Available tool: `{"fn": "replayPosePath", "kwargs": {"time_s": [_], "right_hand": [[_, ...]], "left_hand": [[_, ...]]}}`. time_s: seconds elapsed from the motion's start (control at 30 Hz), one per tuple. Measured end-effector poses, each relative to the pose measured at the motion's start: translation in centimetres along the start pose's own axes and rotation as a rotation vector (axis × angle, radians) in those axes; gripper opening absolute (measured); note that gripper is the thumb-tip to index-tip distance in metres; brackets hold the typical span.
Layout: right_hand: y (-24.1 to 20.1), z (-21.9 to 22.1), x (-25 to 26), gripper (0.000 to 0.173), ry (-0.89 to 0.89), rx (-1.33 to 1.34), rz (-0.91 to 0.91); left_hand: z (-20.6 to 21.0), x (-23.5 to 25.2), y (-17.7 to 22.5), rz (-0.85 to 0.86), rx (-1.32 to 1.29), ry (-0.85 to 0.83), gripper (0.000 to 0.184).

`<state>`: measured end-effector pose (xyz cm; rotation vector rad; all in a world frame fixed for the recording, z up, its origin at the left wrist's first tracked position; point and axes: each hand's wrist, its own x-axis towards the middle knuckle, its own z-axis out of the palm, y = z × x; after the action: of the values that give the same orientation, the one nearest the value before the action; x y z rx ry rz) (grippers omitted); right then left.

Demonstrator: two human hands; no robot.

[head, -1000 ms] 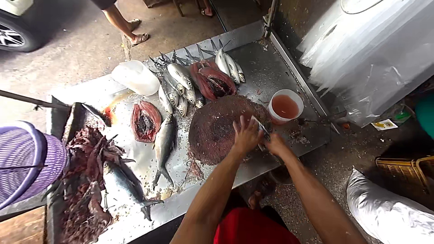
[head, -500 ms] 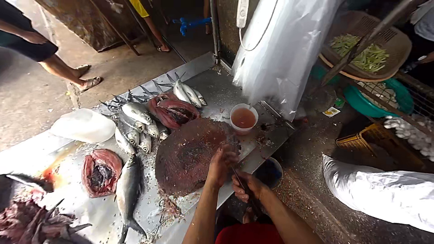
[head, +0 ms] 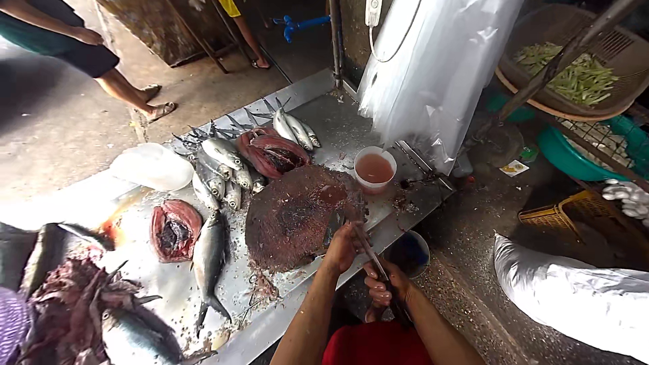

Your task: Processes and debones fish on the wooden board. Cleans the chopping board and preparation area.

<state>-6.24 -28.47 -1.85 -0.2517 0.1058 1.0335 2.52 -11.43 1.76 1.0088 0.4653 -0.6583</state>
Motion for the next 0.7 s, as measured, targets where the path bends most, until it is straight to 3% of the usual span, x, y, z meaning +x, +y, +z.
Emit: {"fn": "replayPosePath", "kwargs": {"time_s": [0.17,0.23,0.33,0.4,0.47,0.53,0.6,0.7], "right_hand": [[-0.2,-0.2,0.8,0.044,-0.04,-0.003,-0.007],[-0.9,0.2,1.1,0.043,0.045,-0.096,-0.041],[-2.8,2.2,2.2,0.04,0.527,-0.548,-0.09],[-4.0,2.5,4.3,0.039,0.77,-0.918,-0.037],[-4.5,1.9,6.4,0.046,0.878,-1.196,0.07],[-4.8,1.4,8.4,0.053,0.95,-1.39,0.145],[-4.5,1.5,9.7,0.056,1.016,-1.505,0.202],[-3.3,1.7,8.3,0.057,0.981,-1.581,0.295]], "left_hand": [[-1.2,0.1,0.6,0.035,0.005,-0.036,0.047],[-3.1,-0.4,1.7,0.152,0.125,0.05,0.051],[-7.6,-1.2,3.1,0.545,0.603,0.364,0.052],[-9.6,-1.4,3.4,0.668,1.04,0.392,0.062],[-9.8,-0.8,2.7,0.613,1.463,0.274,0.074],[-9.5,0.4,1.7,0.481,1.732,0.123,0.074],[-9.7,1.5,0.6,0.4,1.83,0.033,0.071],[-9.3,-0.5,-2.3,0.428,1.843,0.108,0.07]]}}
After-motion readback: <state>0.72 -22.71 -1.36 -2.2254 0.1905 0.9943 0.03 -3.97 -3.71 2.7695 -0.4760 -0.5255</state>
